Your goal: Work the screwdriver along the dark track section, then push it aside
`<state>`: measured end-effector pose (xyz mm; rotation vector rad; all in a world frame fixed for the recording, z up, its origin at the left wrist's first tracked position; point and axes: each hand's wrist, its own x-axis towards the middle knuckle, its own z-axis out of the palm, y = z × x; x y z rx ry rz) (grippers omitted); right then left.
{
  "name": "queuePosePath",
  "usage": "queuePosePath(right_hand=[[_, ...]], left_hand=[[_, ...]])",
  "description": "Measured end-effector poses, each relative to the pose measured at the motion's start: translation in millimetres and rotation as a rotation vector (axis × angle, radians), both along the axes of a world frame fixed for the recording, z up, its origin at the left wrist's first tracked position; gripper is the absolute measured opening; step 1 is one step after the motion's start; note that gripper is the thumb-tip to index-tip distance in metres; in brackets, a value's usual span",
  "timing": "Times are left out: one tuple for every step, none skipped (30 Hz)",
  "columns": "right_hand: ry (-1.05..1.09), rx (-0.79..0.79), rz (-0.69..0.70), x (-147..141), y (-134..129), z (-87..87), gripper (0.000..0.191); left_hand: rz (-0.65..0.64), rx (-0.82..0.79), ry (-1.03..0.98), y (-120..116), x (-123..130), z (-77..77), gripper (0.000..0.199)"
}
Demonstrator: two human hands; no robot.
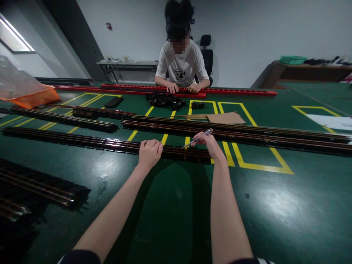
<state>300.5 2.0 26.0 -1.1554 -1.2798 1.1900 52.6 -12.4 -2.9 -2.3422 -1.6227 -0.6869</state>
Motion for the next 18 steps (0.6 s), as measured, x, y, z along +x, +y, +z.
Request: queuePosePath(right_hand=[[0.002,0.003,0.004,0.0,0.1,0.0,0.018],[0.005,0.007,0.007,0.0,0.0,0.3,0.018],[0.008,0.011,0.009,-0.2,-0.2,0.6,0.018],[0.011,0.015,0.011,-0.4,-0.5,0.9,0.018],[0.012,0.018,0.012,-0.5,-0.8,1.3,0.018],[0.014,0.02,0.014,-0.6,-1.1,1.6,0.018],[0.015,0.021,0.015,-0.5,-1.4,1.8,0.018],[0.015,0.019,0.015,-0.3,-1.7,2.0,0.018],[0.013,0.016,0.013,0.0,-1.9,2.2,0.018],[0.011,0.013,0.008,0.6,-2.1,2.3,0.018],[0.01,0.011,0.0,1.5,-2.3,2.4,0.018],[0.01,0.012,-0.01,2.6,-2.6,2.5,0.018],[0.013,0.017,-0.019,3.9,-2.8,2.5,0.019],[0.015,0.023,-0.025,5.6,-3.1,2.6,0.019],[0.016,0.028,-0.029,7.5,-3.4,2.7,0.019],[0.015,0.03,-0.034,9.7,-3.9,2.8,0.019],[0.013,0.03,-0.038,11.9,-4.3,2.8,0.019],[0.011,0.029,-0.047,14.2,-4.9,2.7,0.019]], left_hand=[[-0.041,-0.003,0.008,-1.4,3.8,-0.2,0.04],[-0.087,-0.012,0.017,-2.6,7.7,-0.6,0.039],[-0.119,-0.02,0.019,-3.8,11.4,-1.1,0.038],[-0.126,-0.024,0.013,-4.8,14.6,-1.6,0.038],[-0.125,-0.03,0.008,-5.6,17.2,-2.1,0.038],[-0.117,-0.035,0.002,-6.1,18.9,-2.5,0.039],[-0.108,-0.039,-0.003,-6.5,19.9,-2.7,0.039],[-0.103,-0.042,-0.006,-6.6,20.3,-2.7,0.039],[-0.102,-0.045,-0.009,-6.6,20.2,-2.6,0.039],[-0.101,-0.046,-0.011,-6.5,19.8,-2.5,0.039],[-0.099,-0.045,-0.013,-6.4,19.4,-2.3,0.039],[-0.098,-0.044,-0.013,-6.4,19.1,-2.1,0.039],[-0.097,-0.041,-0.011,-6.3,18.9,-2.0,0.038],[-0.097,-0.038,-0.009,-6.3,18.8,-2.0,0.038],[-0.096,-0.034,-0.007,-6.3,18.9,-2.1,0.038],[-0.096,-0.032,-0.007,-6.4,19.0,-2.2,0.037],[-0.097,-0.032,-0.009,-6.4,19.1,-2.3,0.037],[-0.097,-0.033,-0.01,-6.4,19.2,-2.5,0.036]])
